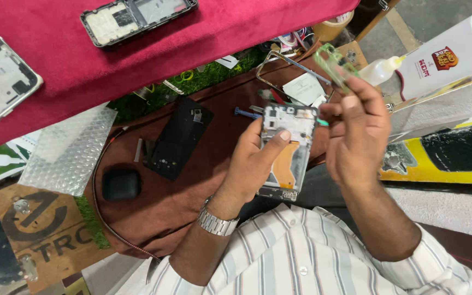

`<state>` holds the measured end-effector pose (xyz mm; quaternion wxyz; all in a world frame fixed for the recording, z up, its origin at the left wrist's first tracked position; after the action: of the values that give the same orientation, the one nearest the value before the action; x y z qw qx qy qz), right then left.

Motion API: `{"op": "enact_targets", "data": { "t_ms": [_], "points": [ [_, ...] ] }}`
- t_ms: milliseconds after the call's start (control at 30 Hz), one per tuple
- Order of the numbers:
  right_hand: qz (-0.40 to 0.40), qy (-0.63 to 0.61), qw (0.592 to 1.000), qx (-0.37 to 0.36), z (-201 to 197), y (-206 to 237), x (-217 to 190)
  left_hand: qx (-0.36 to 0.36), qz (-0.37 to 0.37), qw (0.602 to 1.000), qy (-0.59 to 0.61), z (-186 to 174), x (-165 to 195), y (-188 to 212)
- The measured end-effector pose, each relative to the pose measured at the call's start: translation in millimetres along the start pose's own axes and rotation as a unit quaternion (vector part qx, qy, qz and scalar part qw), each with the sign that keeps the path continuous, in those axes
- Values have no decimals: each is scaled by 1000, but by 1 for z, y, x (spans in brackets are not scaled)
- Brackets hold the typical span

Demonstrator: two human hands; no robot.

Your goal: The person uses tweezers and a screwdriver to manipulate internal components of a disassembled smartphone. They remove a small metal bracket, adjust ribbon cables, and handle the motherboard while working at a cluttered repair bench.

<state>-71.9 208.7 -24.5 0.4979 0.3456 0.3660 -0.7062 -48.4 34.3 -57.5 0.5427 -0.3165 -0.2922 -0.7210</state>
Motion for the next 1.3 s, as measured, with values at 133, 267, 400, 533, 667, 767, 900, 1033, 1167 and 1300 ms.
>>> {"op": "enact_targets", "data": {
  "t_ms": [133, 267, 400, 533, 667, 767, 900, 1033, 1167, 1300],
  "points": [
    [-10, 14, 1000, 13, -8, 8, -11, 37, 13, 999, -22, -5, 3, -2],
    [54, -18, 998, -11, -7, 16, -11, 41, 28, 997, -52, -5, 3, -2],
    [72, -9, 997, 18, -14, 16, -6, 40, 65, 991, -106, -2, 1, -2],
    [35, -6, 999, 26, -25, 12, -4, 53, 109, 982, -146, 2, 0, -2],
    [31, -38, 998, 34, -30, 0, 3, 69, 132, 971, -188, 0, 6, -2],
    [74, -24, 995, 67, -29, -5, 11, 69, 129, 980, -137, -1, 9, -2],
    [148, 15, 988, 35, -14, 5, 22, 80, 111, 982, -129, 2, 11, -1],
    [183, 5, 983, 4, 3, 16, 22, 96, 141, 955, -242, 4, 20, 4],
    [172, 50, 984, 2, 10, 16, 18, 110, 140, 934, -310, 6, 26, 7],
    [163, 52, 985, 2, 10, 15, 16, 115, 152, 942, -276, 6, 25, 6]
  ]
}}
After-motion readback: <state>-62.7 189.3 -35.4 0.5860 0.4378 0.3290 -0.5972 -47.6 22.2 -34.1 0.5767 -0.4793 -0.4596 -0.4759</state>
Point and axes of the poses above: each hand's wrist, its own y-axis away from the middle knuckle, its own z-axis out of the palm, x = y × z, the point moved 4 cm from there along -y, towards the middle knuckle, and after that the axes turned 3 degrees about x, right-handed, at the moved point
